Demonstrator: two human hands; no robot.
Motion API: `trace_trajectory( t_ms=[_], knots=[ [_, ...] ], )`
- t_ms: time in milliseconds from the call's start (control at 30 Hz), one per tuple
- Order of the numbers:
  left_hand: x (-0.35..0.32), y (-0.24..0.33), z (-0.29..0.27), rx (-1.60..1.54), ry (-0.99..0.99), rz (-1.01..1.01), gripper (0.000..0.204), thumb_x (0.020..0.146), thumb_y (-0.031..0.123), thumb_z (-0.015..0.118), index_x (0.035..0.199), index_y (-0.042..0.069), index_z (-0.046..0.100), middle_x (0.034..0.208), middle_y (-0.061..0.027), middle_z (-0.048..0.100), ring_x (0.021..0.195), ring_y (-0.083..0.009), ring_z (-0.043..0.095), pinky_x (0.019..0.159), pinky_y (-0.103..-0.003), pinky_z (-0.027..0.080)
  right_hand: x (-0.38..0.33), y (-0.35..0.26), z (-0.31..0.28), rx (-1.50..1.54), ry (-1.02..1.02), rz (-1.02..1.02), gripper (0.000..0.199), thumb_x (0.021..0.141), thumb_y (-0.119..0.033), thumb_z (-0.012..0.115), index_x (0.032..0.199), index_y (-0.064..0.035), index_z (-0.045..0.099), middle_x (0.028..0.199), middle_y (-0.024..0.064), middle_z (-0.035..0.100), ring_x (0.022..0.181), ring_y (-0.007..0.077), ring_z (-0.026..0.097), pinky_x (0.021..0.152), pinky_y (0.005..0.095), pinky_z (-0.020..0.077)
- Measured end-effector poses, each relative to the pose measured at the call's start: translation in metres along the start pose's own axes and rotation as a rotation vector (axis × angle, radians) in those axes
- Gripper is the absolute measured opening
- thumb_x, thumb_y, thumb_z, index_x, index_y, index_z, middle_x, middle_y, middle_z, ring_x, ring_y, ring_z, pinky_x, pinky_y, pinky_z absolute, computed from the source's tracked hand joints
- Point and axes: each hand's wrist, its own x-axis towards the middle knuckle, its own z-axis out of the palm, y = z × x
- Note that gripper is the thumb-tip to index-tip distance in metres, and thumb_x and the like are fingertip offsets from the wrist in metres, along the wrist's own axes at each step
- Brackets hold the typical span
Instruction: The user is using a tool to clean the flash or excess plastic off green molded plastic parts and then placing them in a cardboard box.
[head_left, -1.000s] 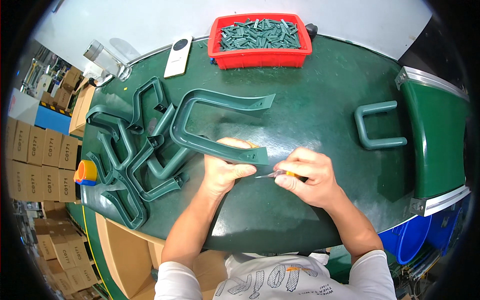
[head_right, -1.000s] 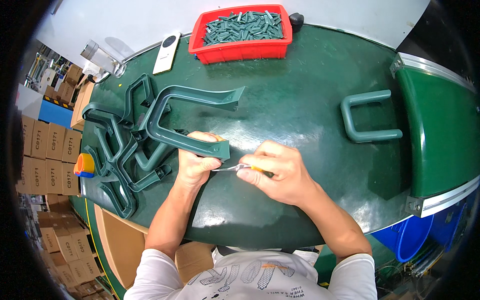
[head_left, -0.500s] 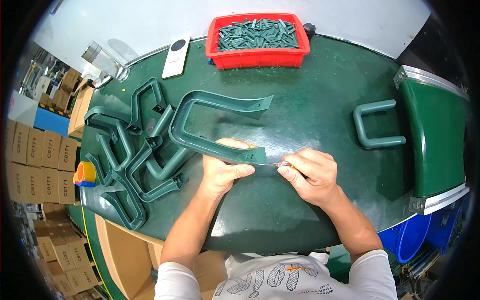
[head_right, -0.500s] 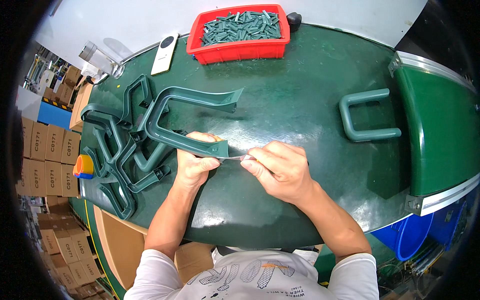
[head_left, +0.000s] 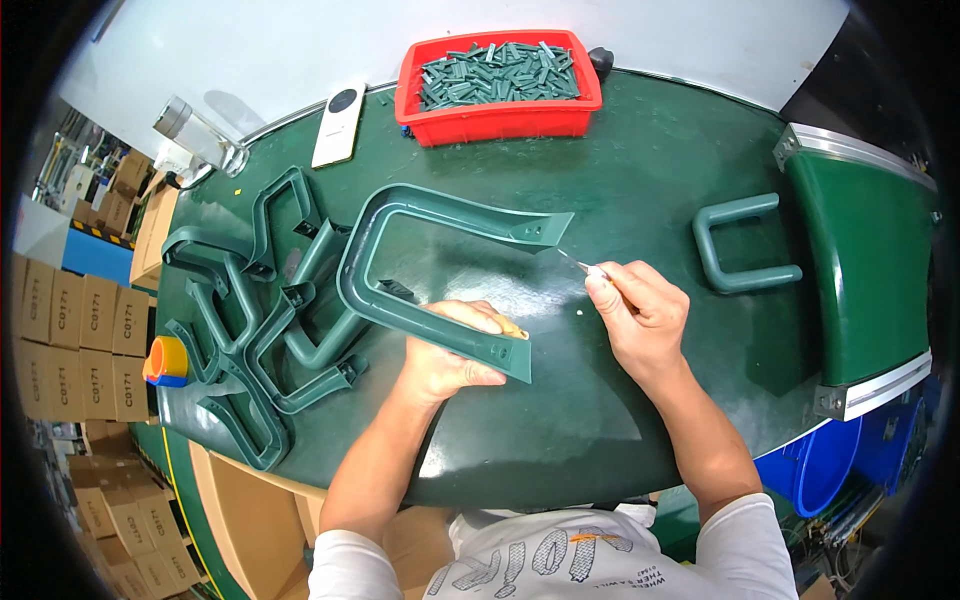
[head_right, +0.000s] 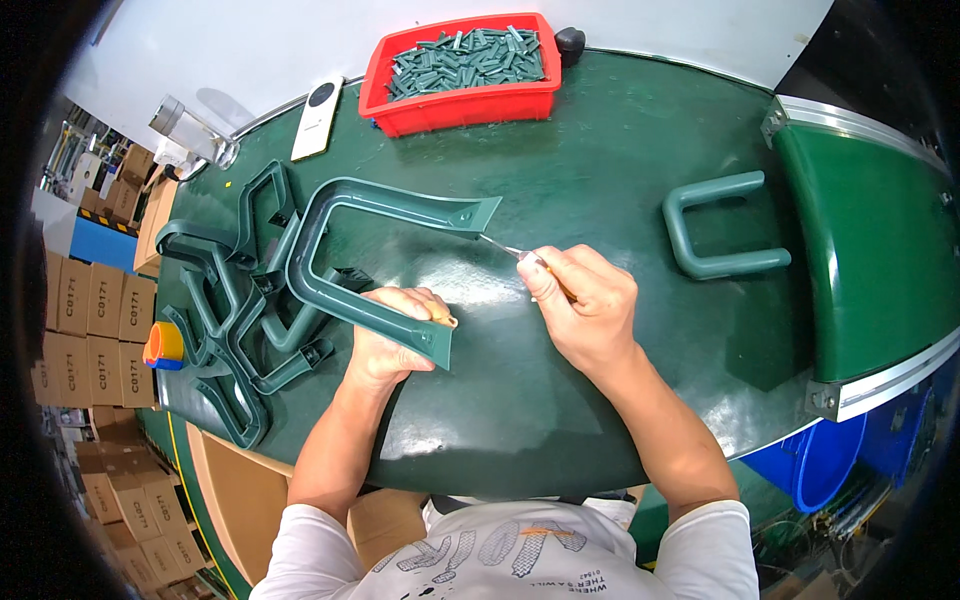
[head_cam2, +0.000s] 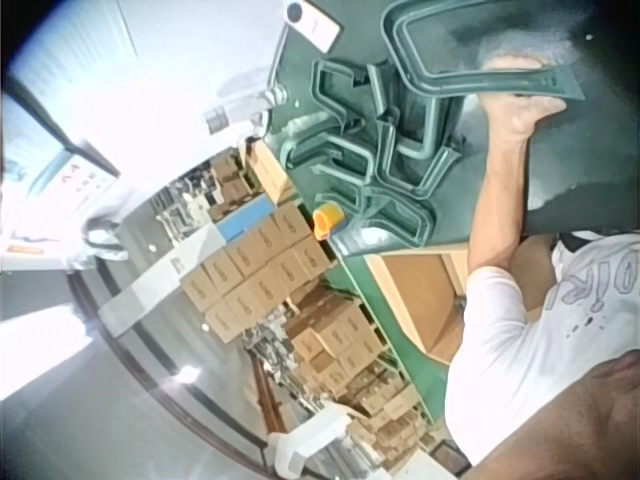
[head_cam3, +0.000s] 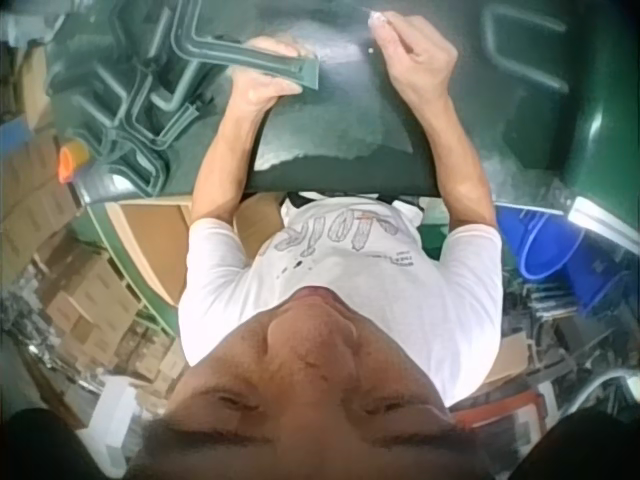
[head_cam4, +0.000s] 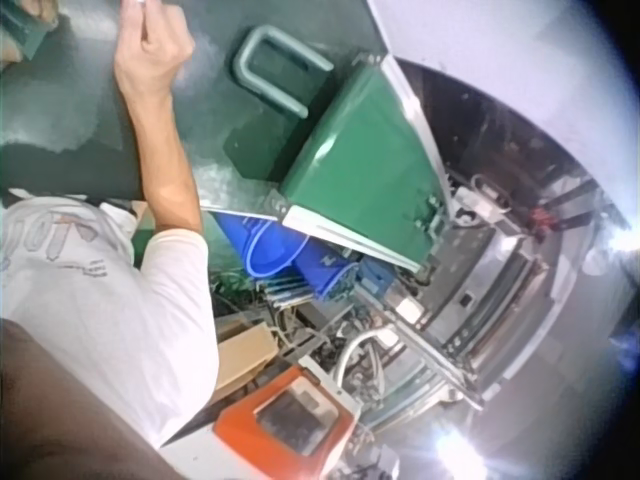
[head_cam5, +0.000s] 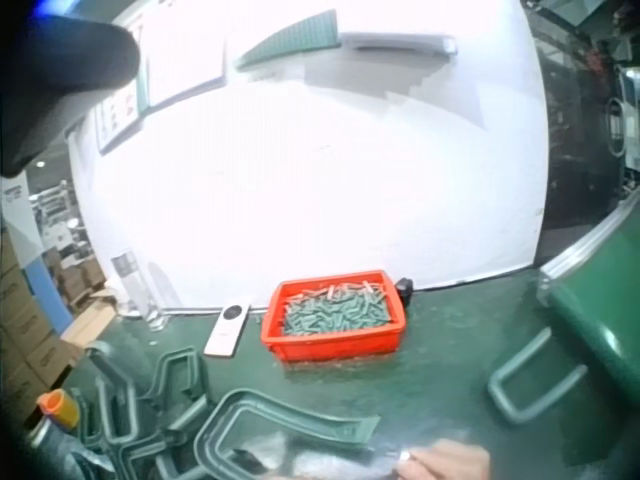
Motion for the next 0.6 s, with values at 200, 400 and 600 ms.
trace_trajectory(
  t_ms=[200,400,600],
  knots=[
    [0.001,0.000,0.001,-0.003,-0.036,0.006,0.050,0.051,0.013,0.089,0.092,0.006,0.062,0.080,-0.0138,0.063,0.076,-0.0260,0.061,0.067,-0.037,0.050,-0.001,0.005,0.001,-0.002,0.004,0.009,0.012,0.082,-0.012,0.068,0.085,-0.0006,0.069,0.060,0.0057,0.056,0.052,0.0133,0.052,0.047,0.0263,0.0394],
    [0.002,0.002,0.003,-0.033,-0.049,0.028,0.049,0.049,0.012,0.089,0.090,0.006,0.063,0.079,-0.0121,0.065,0.073,-0.0256,0.062,0.065,-0.038,0.048,-0.001,0.007,0.001,-0.030,0.011,-0.003,0.012,0.081,-0.013,0.068,0.085,-0.0008,0.068,0.059,0.0059,0.055,0.051,0.0139,0.051,0.046,0.0270,0.0391],
    [0.003,0.006,0.008,-0.044,-0.180,0.049,0.044,0.050,0.014,0.089,0.086,0.005,0.064,0.077,-0.0133,0.067,0.072,-0.0275,0.065,0.065,-0.038,0.049,0.008,0.011,-0.007,-0.090,0.112,0.030,0.016,0.083,-0.015,0.068,0.085,0.0008,0.067,0.057,0.0054,0.051,0.050,0.0143,0.046,0.047,0.0272,0.0369]
  ],
)
